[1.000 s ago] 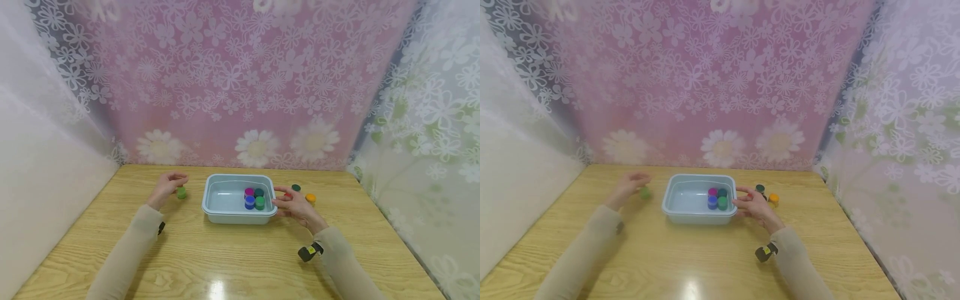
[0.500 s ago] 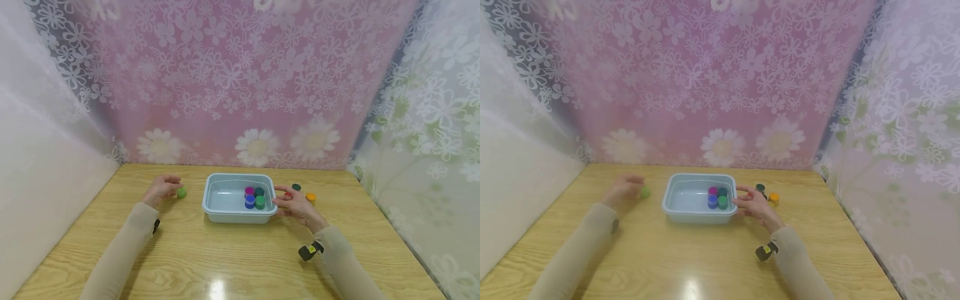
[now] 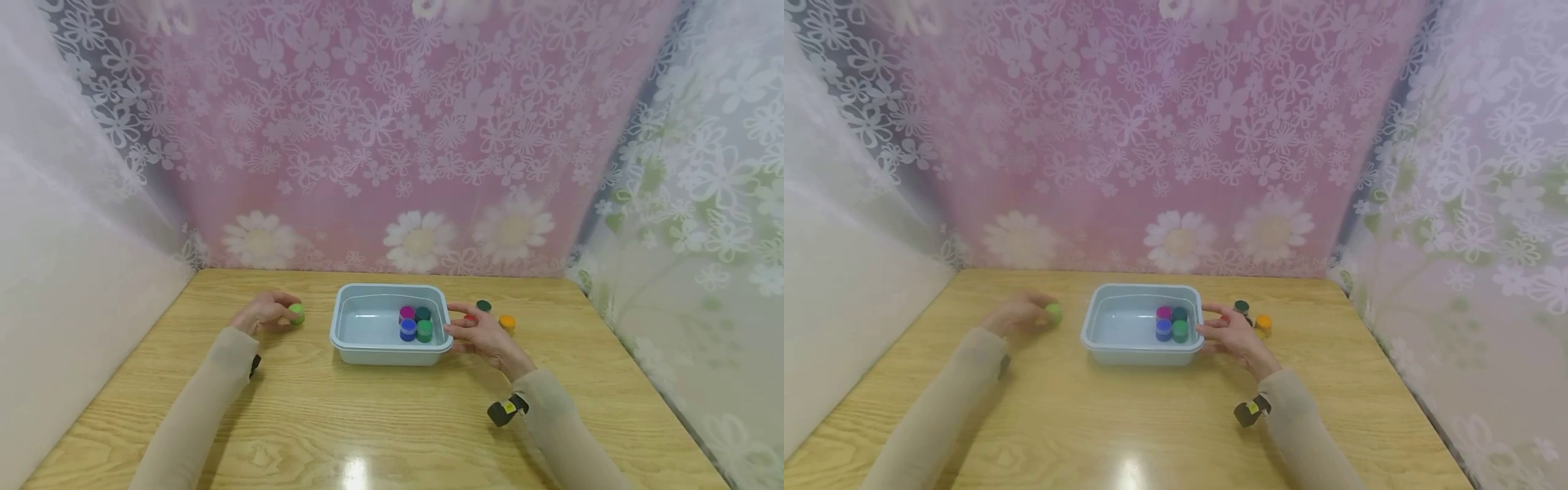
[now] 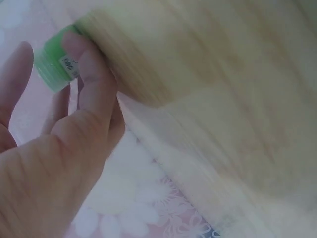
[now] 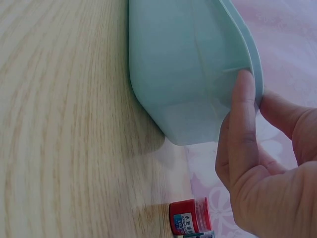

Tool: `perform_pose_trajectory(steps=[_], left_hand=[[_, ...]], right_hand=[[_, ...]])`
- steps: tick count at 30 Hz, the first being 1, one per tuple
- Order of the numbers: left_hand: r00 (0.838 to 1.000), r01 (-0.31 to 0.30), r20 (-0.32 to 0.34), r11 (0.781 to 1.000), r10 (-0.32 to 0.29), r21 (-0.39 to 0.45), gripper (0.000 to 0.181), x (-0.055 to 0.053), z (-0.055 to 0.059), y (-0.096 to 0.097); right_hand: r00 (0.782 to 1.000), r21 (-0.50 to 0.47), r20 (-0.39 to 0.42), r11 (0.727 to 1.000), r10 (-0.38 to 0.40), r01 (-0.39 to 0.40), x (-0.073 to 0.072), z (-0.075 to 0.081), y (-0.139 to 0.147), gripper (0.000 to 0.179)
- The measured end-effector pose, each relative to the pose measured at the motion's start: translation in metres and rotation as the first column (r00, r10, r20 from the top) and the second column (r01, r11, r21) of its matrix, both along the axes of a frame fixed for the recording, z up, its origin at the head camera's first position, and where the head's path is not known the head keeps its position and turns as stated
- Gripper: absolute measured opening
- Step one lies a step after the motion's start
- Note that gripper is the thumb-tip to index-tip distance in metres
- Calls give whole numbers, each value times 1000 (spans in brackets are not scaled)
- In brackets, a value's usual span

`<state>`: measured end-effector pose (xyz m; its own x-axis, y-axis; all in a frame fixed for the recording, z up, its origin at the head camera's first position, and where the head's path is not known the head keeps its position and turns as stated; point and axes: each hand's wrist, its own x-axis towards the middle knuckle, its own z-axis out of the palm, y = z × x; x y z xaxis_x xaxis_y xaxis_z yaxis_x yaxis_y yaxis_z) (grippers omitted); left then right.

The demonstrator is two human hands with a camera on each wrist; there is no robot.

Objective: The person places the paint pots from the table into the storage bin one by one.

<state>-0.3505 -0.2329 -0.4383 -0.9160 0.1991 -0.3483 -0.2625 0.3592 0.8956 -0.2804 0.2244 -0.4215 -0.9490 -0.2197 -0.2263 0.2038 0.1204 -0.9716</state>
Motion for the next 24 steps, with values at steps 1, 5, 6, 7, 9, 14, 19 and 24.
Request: perform_pose_trajectory(steps=[1, 5, 6, 7, 9, 14, 19, 24], left_hand=[[1000, 9, -3, 1000, -9, -17, 64, 0, 0, 0], [999, 43, -20, 997, -44, -62, 63, -2, -2, -1], [999, 48, -20, 997, -49, -61, 62, -3, -2, -1], [999, 49, -18, 998, -50, -50, 62, -3, -2, -1], [999, 49, -20, 998, -50, -38, 61, -4, -2, 0], [999, 44, -7, 999, -44, 16, 61, -4, -1, 1], [998, 68, -23, 997, -67, 41, 63, -3, -1, 0], [985, 130, -118, 991, -125, 37, 64, -3, -2, -2]], right_hand=[[1000, 0, 6, 1000, -6, 6, 0, 0, 0, 67], [1000, 3, 10, 1000, -5, 5, 0, 0, 0, 67], [1000, 3, 9, 1000, -5, 5, 0, 1, 0, 67], [1000, 1, 8, 1000, -7, 7, 1, 1, -1, 66], [1000, -2, -2, 1000, 3, -3, 1, 2, 0, 66], [1000, -9, -4, 1000, 5, -5, 2, 3, -1, 66], [1000, -4, 0, 1000, 2, -2, 2, 3, 0, 66], [1000, 0, -4, 1000, -1, 1, 2, 2, 0, 66]])
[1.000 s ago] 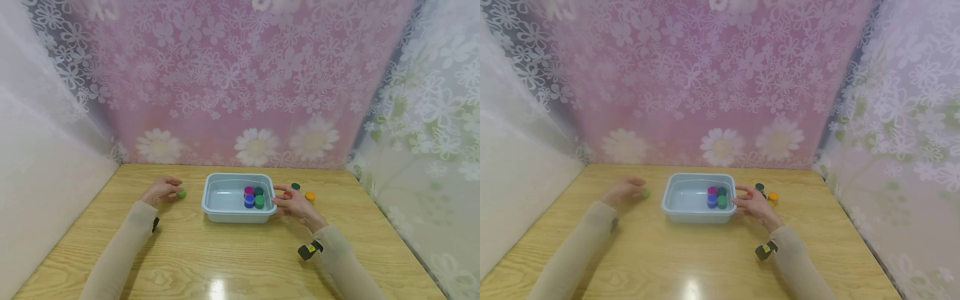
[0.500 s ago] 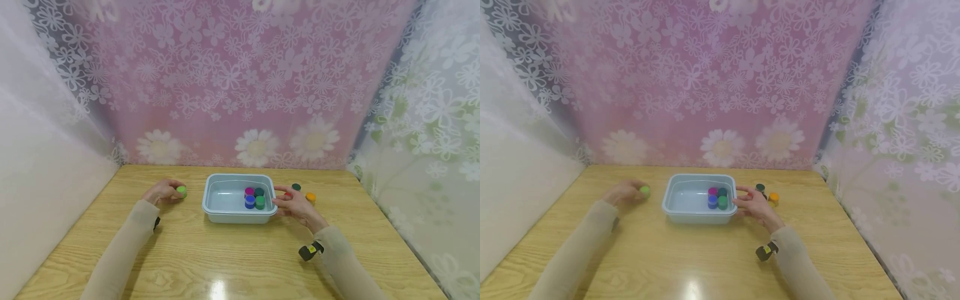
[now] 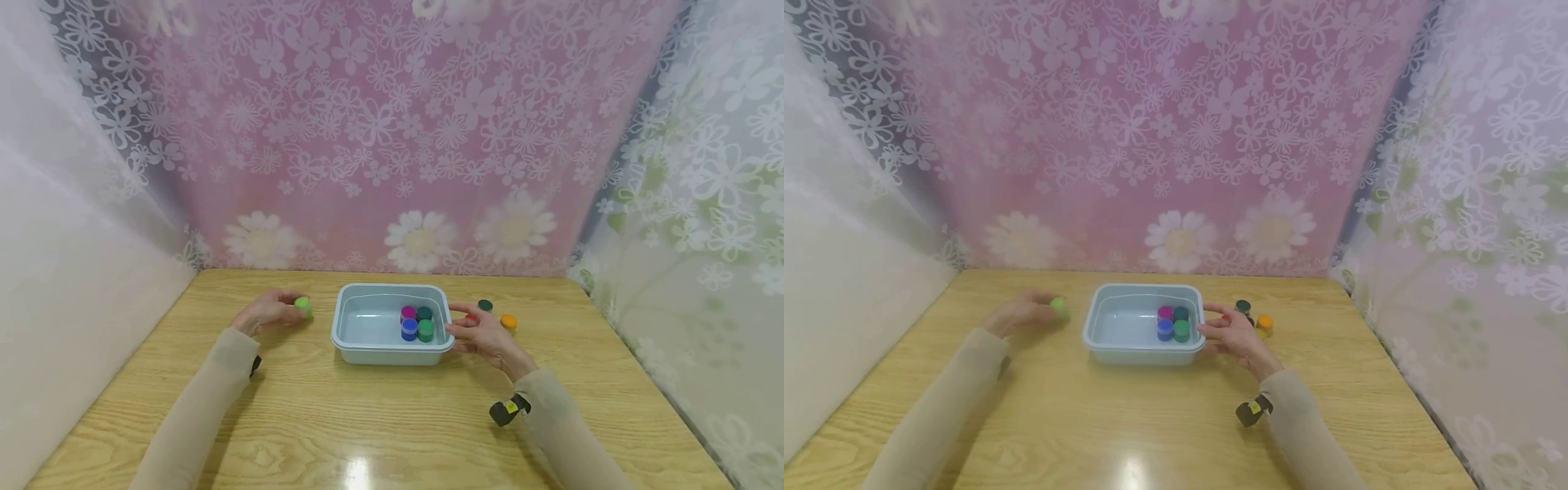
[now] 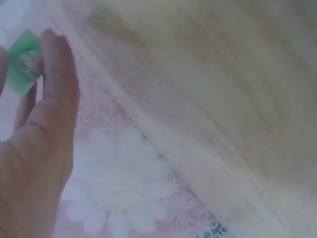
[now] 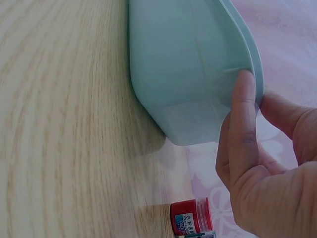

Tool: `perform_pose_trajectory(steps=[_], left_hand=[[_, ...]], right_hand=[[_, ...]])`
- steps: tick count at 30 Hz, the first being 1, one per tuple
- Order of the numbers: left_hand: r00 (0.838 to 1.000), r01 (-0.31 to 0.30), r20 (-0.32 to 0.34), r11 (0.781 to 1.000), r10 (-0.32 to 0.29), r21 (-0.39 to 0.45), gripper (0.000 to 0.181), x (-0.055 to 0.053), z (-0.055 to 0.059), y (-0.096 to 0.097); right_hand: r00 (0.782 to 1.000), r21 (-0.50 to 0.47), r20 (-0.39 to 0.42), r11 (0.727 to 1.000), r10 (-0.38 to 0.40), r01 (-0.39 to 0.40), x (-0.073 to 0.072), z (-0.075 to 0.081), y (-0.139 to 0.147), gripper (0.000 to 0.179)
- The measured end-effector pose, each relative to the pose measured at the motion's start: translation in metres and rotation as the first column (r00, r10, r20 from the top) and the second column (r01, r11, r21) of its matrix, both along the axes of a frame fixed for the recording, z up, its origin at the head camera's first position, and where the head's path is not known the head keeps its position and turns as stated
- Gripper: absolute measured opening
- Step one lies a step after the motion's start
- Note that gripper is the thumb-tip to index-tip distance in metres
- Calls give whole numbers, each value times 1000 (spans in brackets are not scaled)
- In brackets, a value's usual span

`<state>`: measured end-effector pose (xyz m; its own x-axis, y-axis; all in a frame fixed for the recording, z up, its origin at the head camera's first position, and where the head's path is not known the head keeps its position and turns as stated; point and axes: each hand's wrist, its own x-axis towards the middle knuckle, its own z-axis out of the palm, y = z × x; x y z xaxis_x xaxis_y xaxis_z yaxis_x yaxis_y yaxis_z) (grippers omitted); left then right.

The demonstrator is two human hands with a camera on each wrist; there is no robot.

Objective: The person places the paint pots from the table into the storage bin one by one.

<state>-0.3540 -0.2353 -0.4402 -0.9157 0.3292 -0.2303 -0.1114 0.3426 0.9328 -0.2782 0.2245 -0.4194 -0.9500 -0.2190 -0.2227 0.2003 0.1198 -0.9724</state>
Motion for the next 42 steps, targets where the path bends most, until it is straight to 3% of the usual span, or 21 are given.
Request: perform_pose_trajectory(steps=[5, 10, 14, 19, 25, 30, 36, 42], left_hand=[[998, 11, -65, 996, -5, 87, 65, 0, 3, 5], [991, 7, -135, 995, 7, 101, 59, 3, 8, 13], [982, -24, -181, 990, 49, 139, 56, 5, 11, 24], [965, -72, -230, 972, 125, 225, 50, 8, 13, 39], [935, -100, -314, 972, 164, 211, 47, 11, 19, 58], [930, -136, -315, 974, 188, 180, 51, 13, 26, 75], [951, -146, -251, 978, 180, 148, 52, 22, 36, 97], [961, -158, -209, 980, 181, 123, 55, 29, 42, 116]], right_hand=[[1000, 0, 0, 1000, 1, -1, 0, -1, 1, 66], [1000, 4, 0, 1000, 6, -6, 0, -2, 2, 67], [1000, 3, -2, 1000, 3, -3, -1, -2, 2, 68], [1000, 2, -5, 1000, 7, -7, -2, -2, 2, 68], [1000, 10, -9, 1000, 7, -7, -2, -3, 1, 67], [1000, 6, -9, 1000, 6, -6, -4, -4, 1, 67], [1000, 8, -11, 1000, 3, -2, -2, -3, 1, 67], [1000, 4, -7, 1000, -1, 1, -1, -2, 1, 67]])
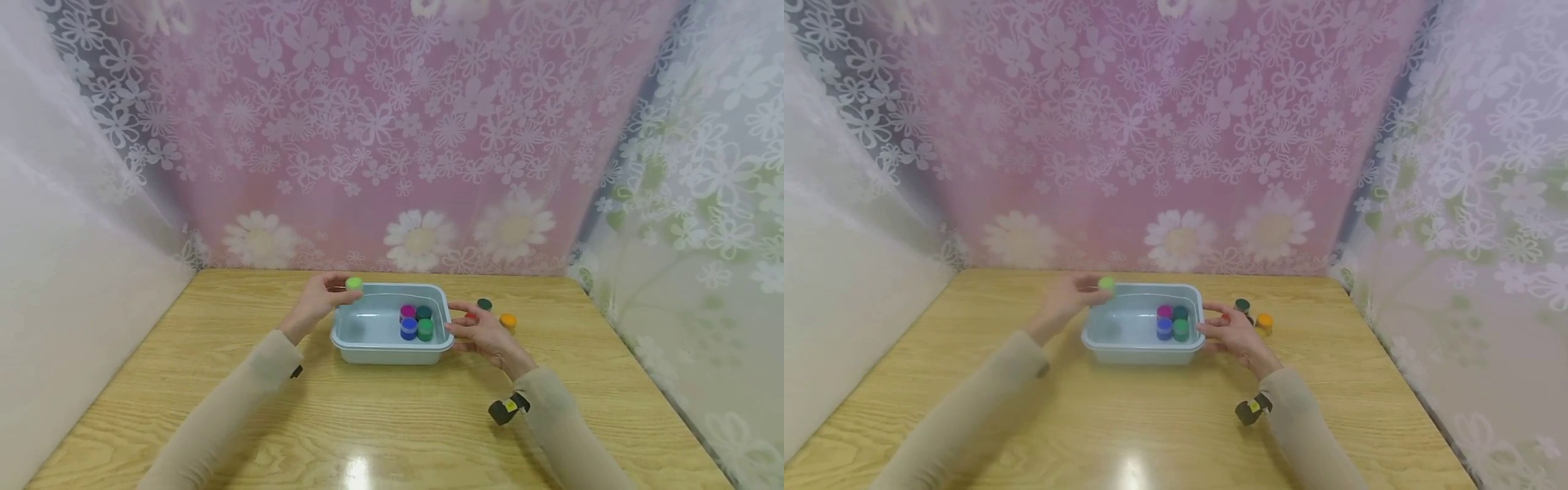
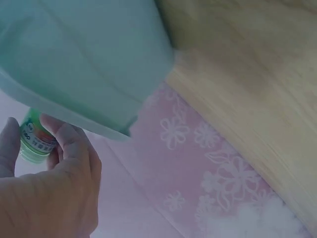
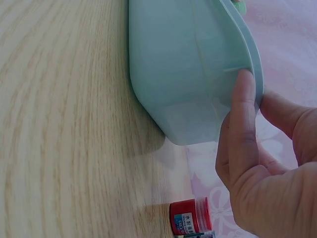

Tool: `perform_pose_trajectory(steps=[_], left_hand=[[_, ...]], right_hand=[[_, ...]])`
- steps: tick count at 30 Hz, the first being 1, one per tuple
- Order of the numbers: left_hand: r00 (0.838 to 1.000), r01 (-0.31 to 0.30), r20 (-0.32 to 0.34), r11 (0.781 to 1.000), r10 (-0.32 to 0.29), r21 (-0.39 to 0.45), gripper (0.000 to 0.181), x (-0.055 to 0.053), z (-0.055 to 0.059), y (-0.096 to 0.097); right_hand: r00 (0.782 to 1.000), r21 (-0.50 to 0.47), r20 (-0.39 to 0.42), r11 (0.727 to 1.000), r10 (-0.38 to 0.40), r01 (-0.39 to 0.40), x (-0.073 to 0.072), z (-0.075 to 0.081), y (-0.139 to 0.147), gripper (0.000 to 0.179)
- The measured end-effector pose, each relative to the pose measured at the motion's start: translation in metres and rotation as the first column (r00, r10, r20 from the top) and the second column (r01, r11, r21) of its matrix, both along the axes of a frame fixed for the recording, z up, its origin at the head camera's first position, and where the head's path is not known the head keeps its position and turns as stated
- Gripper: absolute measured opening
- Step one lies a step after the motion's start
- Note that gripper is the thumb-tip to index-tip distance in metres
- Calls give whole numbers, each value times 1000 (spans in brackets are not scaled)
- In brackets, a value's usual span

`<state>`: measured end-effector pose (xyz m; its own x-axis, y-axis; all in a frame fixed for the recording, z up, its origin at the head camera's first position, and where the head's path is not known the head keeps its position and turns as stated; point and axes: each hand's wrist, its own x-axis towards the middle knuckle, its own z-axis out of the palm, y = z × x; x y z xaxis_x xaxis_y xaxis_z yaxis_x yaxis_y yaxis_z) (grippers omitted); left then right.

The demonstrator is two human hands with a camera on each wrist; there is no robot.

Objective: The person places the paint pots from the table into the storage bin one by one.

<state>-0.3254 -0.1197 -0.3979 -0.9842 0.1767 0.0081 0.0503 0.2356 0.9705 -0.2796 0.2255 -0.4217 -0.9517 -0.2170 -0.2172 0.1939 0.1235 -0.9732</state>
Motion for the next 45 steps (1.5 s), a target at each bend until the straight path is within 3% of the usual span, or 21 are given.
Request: perform_pose_trajectory(steps=[11, 17, 21, 35, 45], left_hand=[[1000, -12, 23, 1000, 12, 8, 51, 8, 1, 34], [999, -10, 39, 999, 11, -47, 40, 8, -7, 52], [998, 11, 66, 999, -8, -40, 32, 8, -14, 61], [988, 57, 148, 996, -46, -69, 46, -1, -22, 74], [991, 52, 132, 984, -30, -169, 38, -5, -22, 73]], right_hand=[[1000, 0, 5, 1000, 1, -1, -1, -1, 2, 67], [1000, -3, 2, 1000, 2, -2, -1, -1, 1, 66], [1000, -1, 4, 1000, 4, -4, 0, -2, 0, 66], [1000, 2, 13, 1000, -10, 10, 1, -2, 0, 66], [1000, 10, 13, 1000, -19, 19, -1, -2, -2, 66]])
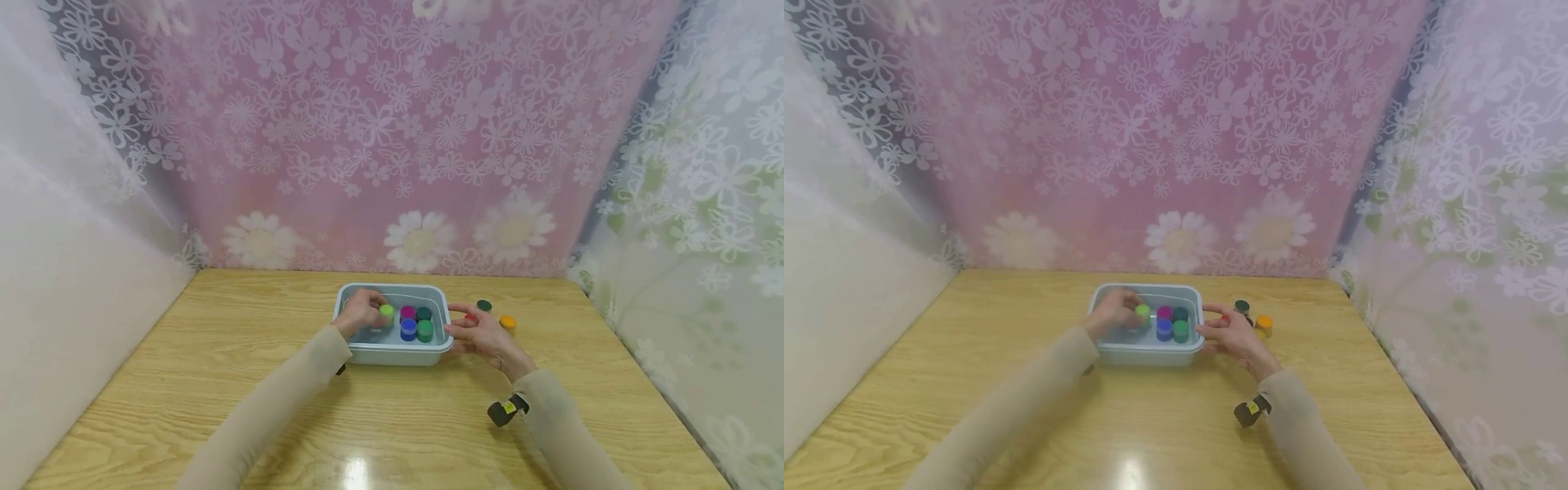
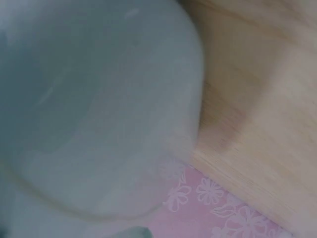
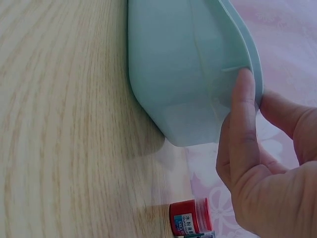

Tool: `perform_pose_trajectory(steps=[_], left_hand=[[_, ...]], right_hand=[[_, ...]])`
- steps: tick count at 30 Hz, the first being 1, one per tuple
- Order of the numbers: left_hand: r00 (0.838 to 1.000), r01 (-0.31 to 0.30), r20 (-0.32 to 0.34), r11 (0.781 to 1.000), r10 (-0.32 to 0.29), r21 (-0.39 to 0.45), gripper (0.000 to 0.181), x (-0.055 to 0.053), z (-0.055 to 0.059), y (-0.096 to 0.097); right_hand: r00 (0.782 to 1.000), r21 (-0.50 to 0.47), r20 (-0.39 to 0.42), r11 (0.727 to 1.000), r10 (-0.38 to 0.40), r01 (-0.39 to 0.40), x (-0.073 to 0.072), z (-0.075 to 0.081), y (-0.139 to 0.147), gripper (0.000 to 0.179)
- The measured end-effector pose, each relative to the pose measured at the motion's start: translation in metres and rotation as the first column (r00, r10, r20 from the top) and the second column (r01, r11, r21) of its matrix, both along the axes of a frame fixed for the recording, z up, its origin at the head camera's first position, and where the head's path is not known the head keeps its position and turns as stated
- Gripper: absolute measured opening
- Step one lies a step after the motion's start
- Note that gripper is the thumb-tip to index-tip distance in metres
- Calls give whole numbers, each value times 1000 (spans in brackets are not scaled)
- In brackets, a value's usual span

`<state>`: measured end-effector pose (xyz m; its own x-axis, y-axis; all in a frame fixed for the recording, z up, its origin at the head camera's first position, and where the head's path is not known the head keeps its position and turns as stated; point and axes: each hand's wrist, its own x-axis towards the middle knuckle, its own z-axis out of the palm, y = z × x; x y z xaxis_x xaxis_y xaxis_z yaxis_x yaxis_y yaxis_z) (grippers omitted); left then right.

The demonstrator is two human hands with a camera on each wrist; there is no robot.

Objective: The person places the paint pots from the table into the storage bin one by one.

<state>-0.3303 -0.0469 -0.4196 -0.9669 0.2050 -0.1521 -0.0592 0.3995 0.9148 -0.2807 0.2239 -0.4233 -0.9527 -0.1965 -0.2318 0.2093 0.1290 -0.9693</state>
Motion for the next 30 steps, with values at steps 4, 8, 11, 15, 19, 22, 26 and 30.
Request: perform_pose_trajectory(steps=[4, 8, 11, 15, 19, 22, 26, 30], left_hand=[[1000, 5, -30, 997, -8, -78, 39, -2, -3, 0], [998, 11, -63, 989, -21, -144, 39, -2, -7, 0], [997, 3, -80, 986, -16, -168, 40, -1, -6, 1], [997, 3, -80, 983, -18, -185, 42, -1, -6, 2], [999, 15, -46, 987, -23, -157, 44, -2, -8, 2], [999, 24, -35, 989, -29, -143, 44, -3, -9, 3], [999, 33, -26, 989, -37, -143, 44, -6, -9, 3], [999, 36, -1, 991, -36, -126, 44, -8, -9, 2]], right_hand=[[1000, -5, -12, 1000, 15, -15, 0, -1, 1, 67], [1000, -7, -11, 1000, 10, -10, -1, -3, 0, 65], [1000, -8, -8, 1000, -1, 1, -1, -3, -1, 64], [1000, -17, -8, 1000, -1, 0, -2, -2, 0, 64], [1000, -18, -5, 1000, 0, 0, -1, -2, 0, 65], [1000, -12, -15, 1000, 11, -11, -1, -1, 0, 66], [1000, -13, -18, 1000, 19, -19, 0, 0, 0, 67], [1000, -21, -15, 1000, 22, -22, 0, 1, 1, 68]])
